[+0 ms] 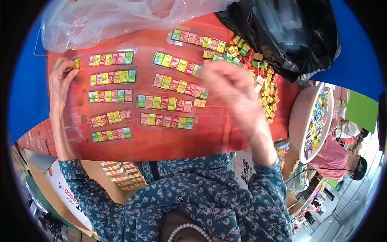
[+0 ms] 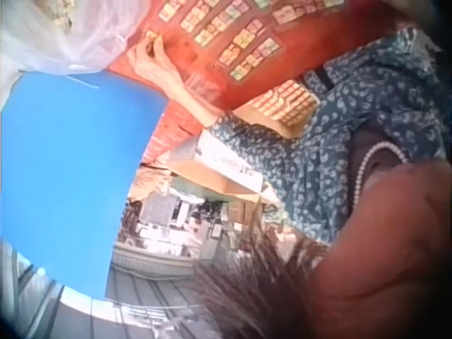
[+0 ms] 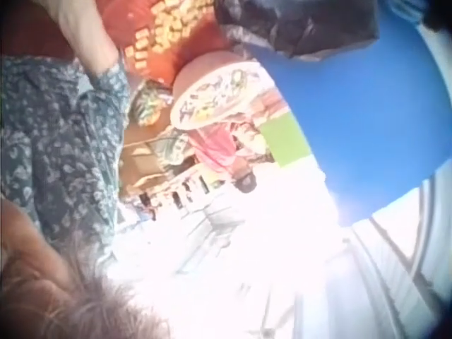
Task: Sorting small individual candy packets by color and arranging them on a workbench.
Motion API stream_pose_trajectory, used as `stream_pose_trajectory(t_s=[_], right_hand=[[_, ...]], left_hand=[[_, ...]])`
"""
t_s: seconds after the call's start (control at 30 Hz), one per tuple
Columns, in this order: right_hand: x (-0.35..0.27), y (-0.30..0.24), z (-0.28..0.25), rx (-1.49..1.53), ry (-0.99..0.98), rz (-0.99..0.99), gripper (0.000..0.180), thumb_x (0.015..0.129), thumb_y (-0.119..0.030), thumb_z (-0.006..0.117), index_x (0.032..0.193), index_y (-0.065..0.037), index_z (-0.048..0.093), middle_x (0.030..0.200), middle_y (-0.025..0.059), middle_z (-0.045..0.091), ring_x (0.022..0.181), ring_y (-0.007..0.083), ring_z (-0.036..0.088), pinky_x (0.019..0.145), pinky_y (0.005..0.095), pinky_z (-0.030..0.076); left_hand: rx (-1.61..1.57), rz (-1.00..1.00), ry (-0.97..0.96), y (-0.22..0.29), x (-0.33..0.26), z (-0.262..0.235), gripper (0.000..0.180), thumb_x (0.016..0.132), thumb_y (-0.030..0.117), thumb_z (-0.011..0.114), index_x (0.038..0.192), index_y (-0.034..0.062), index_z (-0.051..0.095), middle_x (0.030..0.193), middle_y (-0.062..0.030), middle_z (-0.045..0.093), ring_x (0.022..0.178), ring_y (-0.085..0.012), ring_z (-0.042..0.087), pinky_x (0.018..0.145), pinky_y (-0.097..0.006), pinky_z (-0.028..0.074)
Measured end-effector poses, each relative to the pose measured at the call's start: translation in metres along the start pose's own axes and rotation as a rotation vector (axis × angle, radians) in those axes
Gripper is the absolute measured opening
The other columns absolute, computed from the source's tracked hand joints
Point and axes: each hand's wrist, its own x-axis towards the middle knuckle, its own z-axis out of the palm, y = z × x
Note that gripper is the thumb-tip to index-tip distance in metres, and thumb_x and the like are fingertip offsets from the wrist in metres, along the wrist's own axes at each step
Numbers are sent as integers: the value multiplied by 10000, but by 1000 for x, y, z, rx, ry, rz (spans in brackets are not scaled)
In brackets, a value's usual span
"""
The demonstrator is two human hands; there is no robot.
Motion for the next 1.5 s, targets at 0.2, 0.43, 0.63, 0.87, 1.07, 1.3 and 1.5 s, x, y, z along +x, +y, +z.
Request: stream_pose_trajectory(t_s=[0.2, 0.43, 0.63, 0.87, 1.07, 1.3, 1.5], right_hand=[[-3, 17, -106, -1210, 439, -472, 160, 838, 22, 629, 991, 8, 671, 879, 147, 618, 859, 348, 618, 730, 408, 495], [4, 32, -90, -997, 355, -439, 135, 826, 6, 692, 960, 18, 678, 803, 154, 584, 745, 324, 595, 685, 395, 471], [21, 26, -72, -1055, 282, -541, 229, 766, -25, 745, 979, 23, 677, 816, 148, 575, 794, 339, 573, 709, 423, 458], [25, 30, -75, -1191, 168, -412, 245, 746, 12, 719, 977, 16, 638, 924, 180, 564, 921, 379, 557, 799, 459, 459], [38, 25, -56, -1198, 188, -513, 289, 739, 35, 703, 1022, 13, 647, 898, 185, 566, 918, 377, 562, 810, 449, 455], [36, 21, -62, -1214, 37, -394, 290, 818, 53, 667, 1090, 11, 577, 1025, 202, 549, 961, 390, 530, 843, 449, 428], [40, 24, -62, -1233, 94, -341, 235, 812, 30, 671, 1022, 36, 565, 978, 188, 542, 939, 361, 532, 832, 431, 425]], left_hand=[[-4, -28, -28, 4, 6, -2, 122, 860, 39, 678, 920, -24, 592, 885, -52, 528, 781, -151, 521, 679, -280, 417], [42, -22, -39, -2, 6, -2, 168, 867, 96, 680, 936, -31, 595, 877, -53, 508, 769, -160, 518, 678, -292, 416], [41, -44, -42, 7, 6, -1, 168, 867, 97, 681, 919, -29, 582, 865, -60, 496, 760, -169, 517, 682, -294, 416], [14, -54, -12, 11, 7, 5, 174, 847, 72, 692, 906, -27, 561, 858, -64, 490, 755, -180, 514, 687, -303, 419], [-19, -38, 21, -10, -3, -10, 156, 823, 48, 700, 886, -26, 577, 837, -74, 511, 758, -183, 539, 683, -299, 437], [-23, 41, 31, -5, -3, -3, 172, 793, 66, 722, 887, -32, 617, 887, -88, 572, 821, -211, 616, 725, -322, 490], [-52, -68, 68, 5, -11, -11, 149, 809, 46, 708, 899, -31, 617, 914, -78, 599, 840, -222, 609, 739, -348, 468]])
